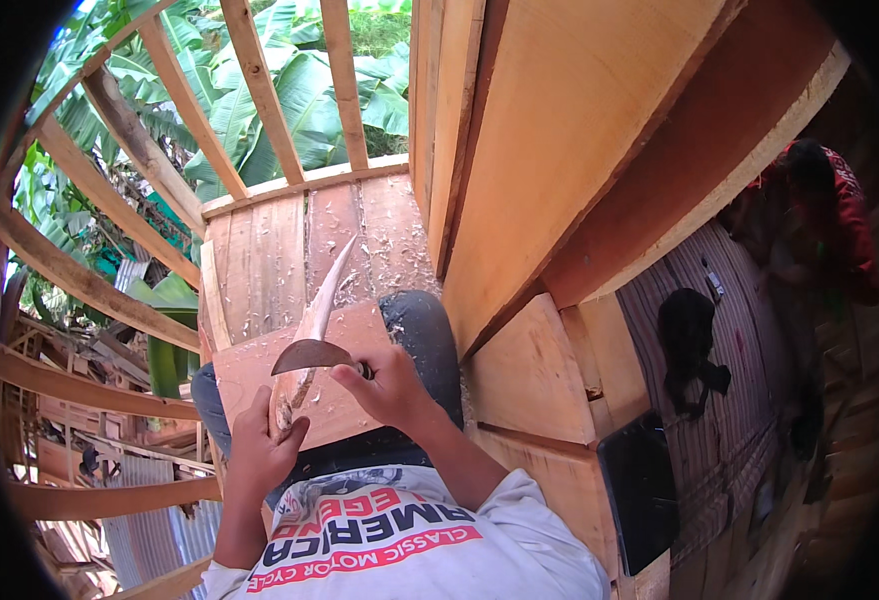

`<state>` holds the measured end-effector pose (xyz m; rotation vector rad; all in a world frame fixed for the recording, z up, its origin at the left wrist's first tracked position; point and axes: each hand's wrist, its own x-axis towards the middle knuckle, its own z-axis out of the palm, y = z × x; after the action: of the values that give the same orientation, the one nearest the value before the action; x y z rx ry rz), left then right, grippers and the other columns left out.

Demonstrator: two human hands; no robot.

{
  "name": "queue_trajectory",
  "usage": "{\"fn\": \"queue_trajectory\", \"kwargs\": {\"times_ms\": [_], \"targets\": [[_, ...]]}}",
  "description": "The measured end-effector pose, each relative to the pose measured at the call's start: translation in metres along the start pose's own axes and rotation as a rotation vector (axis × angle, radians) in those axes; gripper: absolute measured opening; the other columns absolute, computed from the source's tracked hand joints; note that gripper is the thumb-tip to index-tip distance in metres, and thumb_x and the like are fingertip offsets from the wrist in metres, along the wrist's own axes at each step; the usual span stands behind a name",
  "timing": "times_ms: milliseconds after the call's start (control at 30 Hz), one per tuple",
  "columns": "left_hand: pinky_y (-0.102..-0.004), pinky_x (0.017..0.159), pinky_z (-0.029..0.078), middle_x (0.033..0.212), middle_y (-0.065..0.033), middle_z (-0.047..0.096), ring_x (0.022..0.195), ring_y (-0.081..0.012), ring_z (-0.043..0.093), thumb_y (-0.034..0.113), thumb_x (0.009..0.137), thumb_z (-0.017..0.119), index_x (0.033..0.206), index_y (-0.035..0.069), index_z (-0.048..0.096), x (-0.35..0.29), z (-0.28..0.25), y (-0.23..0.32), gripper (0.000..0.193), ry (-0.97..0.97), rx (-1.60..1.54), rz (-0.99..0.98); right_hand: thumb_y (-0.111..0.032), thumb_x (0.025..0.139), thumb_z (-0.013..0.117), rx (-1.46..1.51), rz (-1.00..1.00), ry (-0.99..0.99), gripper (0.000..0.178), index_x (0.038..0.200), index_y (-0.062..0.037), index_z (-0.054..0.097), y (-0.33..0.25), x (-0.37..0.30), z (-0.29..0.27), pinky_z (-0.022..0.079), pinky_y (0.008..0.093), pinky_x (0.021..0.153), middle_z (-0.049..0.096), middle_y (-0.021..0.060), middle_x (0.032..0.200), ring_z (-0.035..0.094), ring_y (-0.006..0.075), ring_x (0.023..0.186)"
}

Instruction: The person sits cross-legged on a wooden platform and uses a curved knife to carve a long, thin piece of wood. They hold the wood in their left hand and shave off thin layers with the knife in their right hand, creating wood shavings that fall onto their lap and the platform.

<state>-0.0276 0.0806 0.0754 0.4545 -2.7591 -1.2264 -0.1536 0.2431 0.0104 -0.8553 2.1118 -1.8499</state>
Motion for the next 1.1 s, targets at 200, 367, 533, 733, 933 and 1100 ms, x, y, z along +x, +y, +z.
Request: {"fn": "queue_trajectory", "kwargs": {"times_ms": [200, 367, 533, 733, 933, 1100], "targets": [[-0.0454, 0.058, 0.046, 0.070, -0.0234, 0.058, 0.070, -0.0462, 0.059, 0.015, 0.076, 0.070, 0.086, 0.001, 0.050, -0.022, -0.017, -0.002, 0.027, -0.006, 0.137, 0.004, -0.050, 0.087, 0.060, -0.169, 0.001, 0.125, 0.052, 0.073, -0.0003, 0.066, 0.009, 0.008, -0.015, 0.043, 0.0383, 0.050, 0.054, 0.0191, 0.056, 0.058, 0.0381, 0.056], [-0.0459, 0.058, 0.046, 0.071, -0.0230, 0.059, 0.071, -0.0460, 0.059, 0.015, 0.076, 0.070, 0.087, 0.001, 0.049, -0.030, -0.023, -0.011, 0.027, -0.016, 0.213, 0.034, -0.049, 0.088, 0.060, -0.106, 0.014, 0.201, 0.052, 0.070, 0.0008, 0.062, 0.014, 0.009, -0.021, 0.039, 0.0378, 0.049, 0.048, 0.0188, 0.053, 0.054, 0.0320, 0.049], [-0.0465, 0.059, 0.047, 0.071, -0.0238, 0.060, 0.072, -0.0456, 0.060, 0.017, 0.077, 0.070, 0.090, 0.001, 0.050, -0.023, -0.025, -0.017, 0.029, -0.015, 0.194, -0.043, -0.048, 0.088, 0.059, -0.056, 0.002, 0.042, 0.053, 0.069, 0.0014, 0.061, 0.009, 0.002, 0.003, 0.039, 0.0376, 0.049, 0.047, 0.0174, 0.052, 0.053, 0.0257, 0.047], [-0.0471, 0.059, 0.047, 0.071, -0.0242, 0.061, 0.070, -0.0459, 0.060, 0.023, 0.077, 0.072, 0.092, 0.001, 0.050, -0.025, -0.026, -0.005, 0.035, 0.029, 0.200, 0.010, -0.052, 0.086, 0.060, 0.001, -0.032, -0.046, 0.057, 0.066, 0.0012, 0.062, 0.005, -0.007, 0.019, 0.040, 0.0383, 0.048, 0.049, 0.0168, 0.051, 0.055, 0.0312, 0.048], [-0.0452, 0.058, 0.048, 0.073, -0.0225, 0.061, 0.072, -0.0439, 0.061, 0.028, 0.073, 0.077, 0.092, 0.001, 0.050, -0.036, -0.030, -0.010, 0.042, 0.111, 0.362, 0.010, -0.055, 0.085, 0.059, -0.163, -0.042, -0.044, 0.058, 0.067, 0.0004, 0.064, 0.010, -0.005, 0.020, 0.043, 0.0399, 0.050, 0.052, 0.0187, 0.053, 0.060, 0.0359, 0.054], [-0.0425, 0.059, 0.048, 0.075, -0.0201, 0.062, 0.074, -0.0420, 0.062, 0.023, 0.068, 0.079, 0.093, 0.003, 0.053, -0.036, -0.039, -0.026, 0.041, 0.170, 0.407, -0.025, -0.052, 0.084, 0.062, -0.301, 0.088, -0.093, 0.054, 0.069, 0.0006, 0.065, 0.013, 0.003, 0.025, 0.044, 0.0412, 0.052, 0.052, 0.0224, 0.055, 0.059, 0.0403, 0.058]]}}
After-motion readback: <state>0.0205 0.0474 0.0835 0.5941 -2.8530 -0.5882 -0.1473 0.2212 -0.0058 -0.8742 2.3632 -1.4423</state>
